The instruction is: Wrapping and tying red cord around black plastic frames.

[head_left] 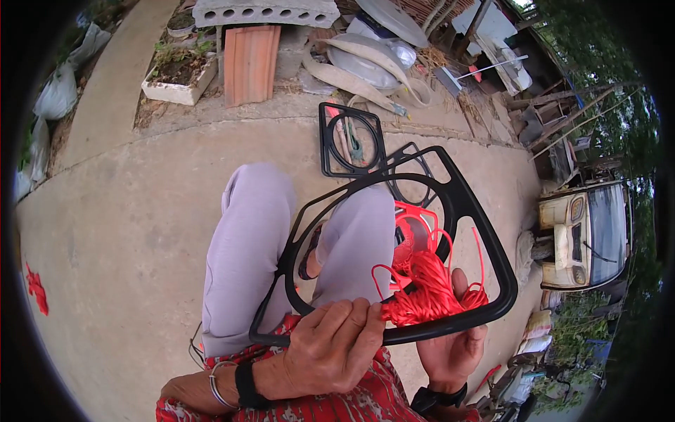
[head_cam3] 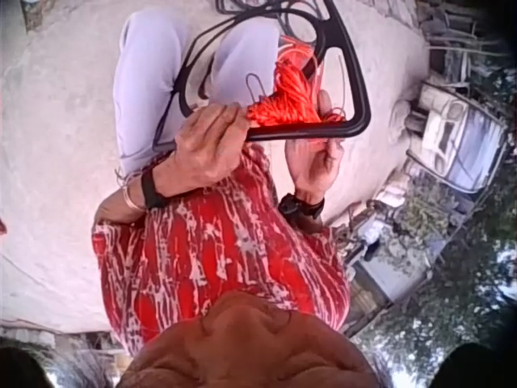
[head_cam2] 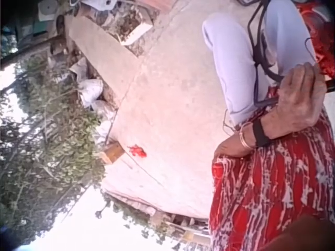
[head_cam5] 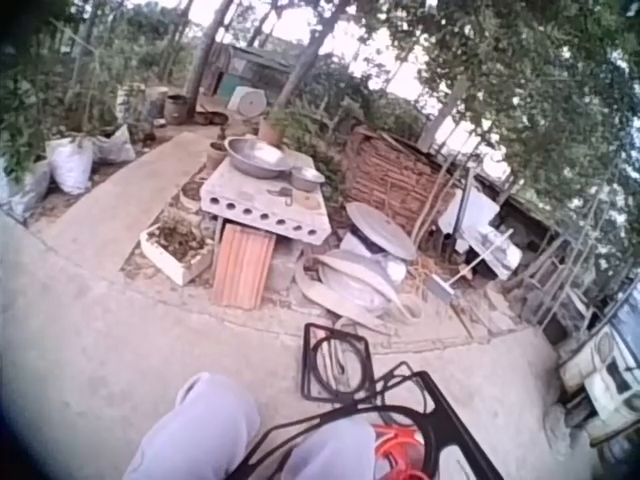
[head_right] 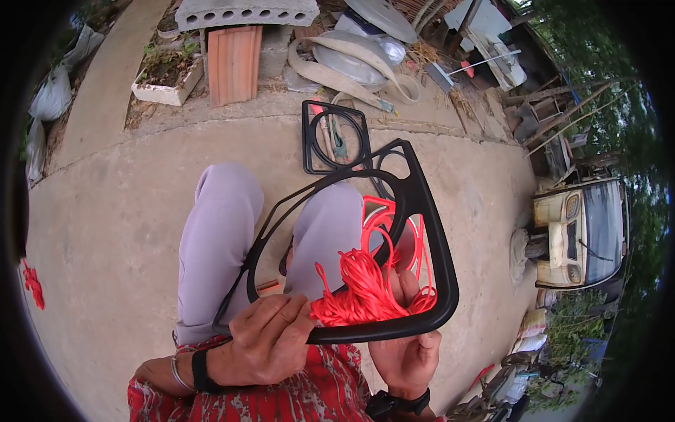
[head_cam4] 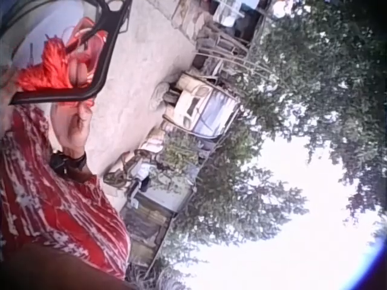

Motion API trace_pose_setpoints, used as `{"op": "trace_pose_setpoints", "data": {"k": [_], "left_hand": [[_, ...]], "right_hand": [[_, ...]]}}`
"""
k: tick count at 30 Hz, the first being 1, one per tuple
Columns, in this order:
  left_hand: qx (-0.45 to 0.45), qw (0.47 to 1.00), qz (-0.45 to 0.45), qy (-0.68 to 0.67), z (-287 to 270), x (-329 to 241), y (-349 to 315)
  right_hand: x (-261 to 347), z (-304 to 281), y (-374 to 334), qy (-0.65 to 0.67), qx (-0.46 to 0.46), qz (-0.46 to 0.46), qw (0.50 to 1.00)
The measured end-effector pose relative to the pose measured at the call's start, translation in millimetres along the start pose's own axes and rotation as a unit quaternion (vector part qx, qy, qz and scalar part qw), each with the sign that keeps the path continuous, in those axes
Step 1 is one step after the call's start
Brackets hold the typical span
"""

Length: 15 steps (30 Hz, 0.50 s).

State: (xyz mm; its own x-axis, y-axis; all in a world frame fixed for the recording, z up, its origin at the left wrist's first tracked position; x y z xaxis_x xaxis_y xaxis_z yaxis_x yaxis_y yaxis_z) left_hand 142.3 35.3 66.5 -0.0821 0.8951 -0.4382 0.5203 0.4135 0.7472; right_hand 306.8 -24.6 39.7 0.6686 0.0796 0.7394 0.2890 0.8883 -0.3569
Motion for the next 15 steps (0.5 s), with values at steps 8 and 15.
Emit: {"op": "trace_pose_setpoints", "data": {"k": [8, 15], "left_hand": [[-0.028, 0.999, 0.007, 0.019, -8.2, 1.4, -1.1], [-0.041, 0.999, -0.003, 0.004, -6.4, 1.6, -2.8]], "right_hand": [[4.7, -13.5, -11.7, 0.329, 0.186, 0.061, 0.924], [-38.4, -61.8, -43.9, -0.119, 0.060, 0.302, 0.944]]}}
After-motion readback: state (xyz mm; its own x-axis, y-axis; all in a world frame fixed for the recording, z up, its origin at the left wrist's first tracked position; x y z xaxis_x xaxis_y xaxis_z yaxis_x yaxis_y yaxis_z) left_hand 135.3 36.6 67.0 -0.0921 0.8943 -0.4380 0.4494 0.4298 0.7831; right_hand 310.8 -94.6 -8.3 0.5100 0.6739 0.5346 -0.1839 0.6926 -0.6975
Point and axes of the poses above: each hand's wrist, its own y-axis towards the middle knuckle, its own z-axis out of the palm, x = y × z, the point moved 9 cm from there along y, towards the middle knuckle, and after that the axes turned 12 degrees about z, right-handed, at the moved point
